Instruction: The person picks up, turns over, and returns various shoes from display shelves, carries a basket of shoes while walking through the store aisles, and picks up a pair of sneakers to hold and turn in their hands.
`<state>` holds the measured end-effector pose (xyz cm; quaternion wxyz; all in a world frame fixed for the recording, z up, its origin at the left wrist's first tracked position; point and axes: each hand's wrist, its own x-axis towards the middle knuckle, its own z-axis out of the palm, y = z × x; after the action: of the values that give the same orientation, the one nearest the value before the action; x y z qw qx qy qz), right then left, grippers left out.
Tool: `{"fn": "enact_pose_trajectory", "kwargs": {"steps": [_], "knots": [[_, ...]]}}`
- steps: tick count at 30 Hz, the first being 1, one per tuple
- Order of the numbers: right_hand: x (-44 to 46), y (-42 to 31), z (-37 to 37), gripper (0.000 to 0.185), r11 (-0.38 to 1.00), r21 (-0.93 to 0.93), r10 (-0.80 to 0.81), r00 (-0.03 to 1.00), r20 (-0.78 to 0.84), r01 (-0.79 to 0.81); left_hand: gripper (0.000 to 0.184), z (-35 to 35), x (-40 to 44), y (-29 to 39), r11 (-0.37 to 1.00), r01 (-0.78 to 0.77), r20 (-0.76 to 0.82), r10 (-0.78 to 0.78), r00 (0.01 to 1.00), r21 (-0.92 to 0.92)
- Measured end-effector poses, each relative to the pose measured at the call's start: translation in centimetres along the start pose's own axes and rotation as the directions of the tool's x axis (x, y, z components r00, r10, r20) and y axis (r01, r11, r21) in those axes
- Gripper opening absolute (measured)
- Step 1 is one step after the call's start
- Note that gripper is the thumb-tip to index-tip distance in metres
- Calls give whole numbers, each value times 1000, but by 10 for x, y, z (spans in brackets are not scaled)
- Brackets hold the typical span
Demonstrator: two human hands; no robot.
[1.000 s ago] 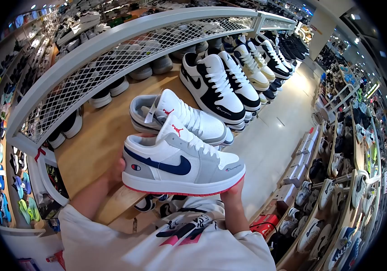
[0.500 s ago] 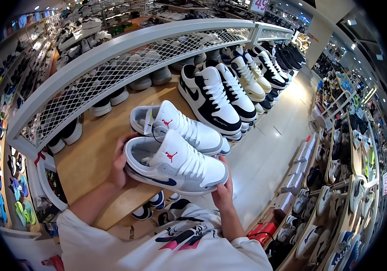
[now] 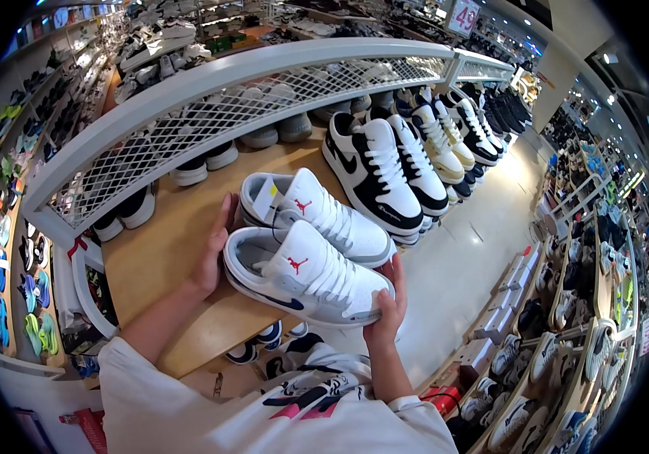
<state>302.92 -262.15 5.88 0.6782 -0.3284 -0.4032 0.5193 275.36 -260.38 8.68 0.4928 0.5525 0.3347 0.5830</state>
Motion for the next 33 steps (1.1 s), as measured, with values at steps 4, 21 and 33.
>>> {"fn": "enact_pose_trajectory", "kwargs": {"steps": [4, 21, 33], "knots": [[-2, 0, 2, 83, 996, 86, 3, 1000, 17, -4, 71, -6, 2, -2, 1000, 10, 18, -11, 1000, 29], [4, 17, 2, 90, 997, 27, -79, 996, 36, 78, 72, -19, -3, -14, 974, 20, -106, 4, 994, 224], [35, -2, -7, 101, 841, -238, -418, 864, 281, 485, 102, 21, -1, 30, 866, -499, 81, 497, 864, 14]]}}
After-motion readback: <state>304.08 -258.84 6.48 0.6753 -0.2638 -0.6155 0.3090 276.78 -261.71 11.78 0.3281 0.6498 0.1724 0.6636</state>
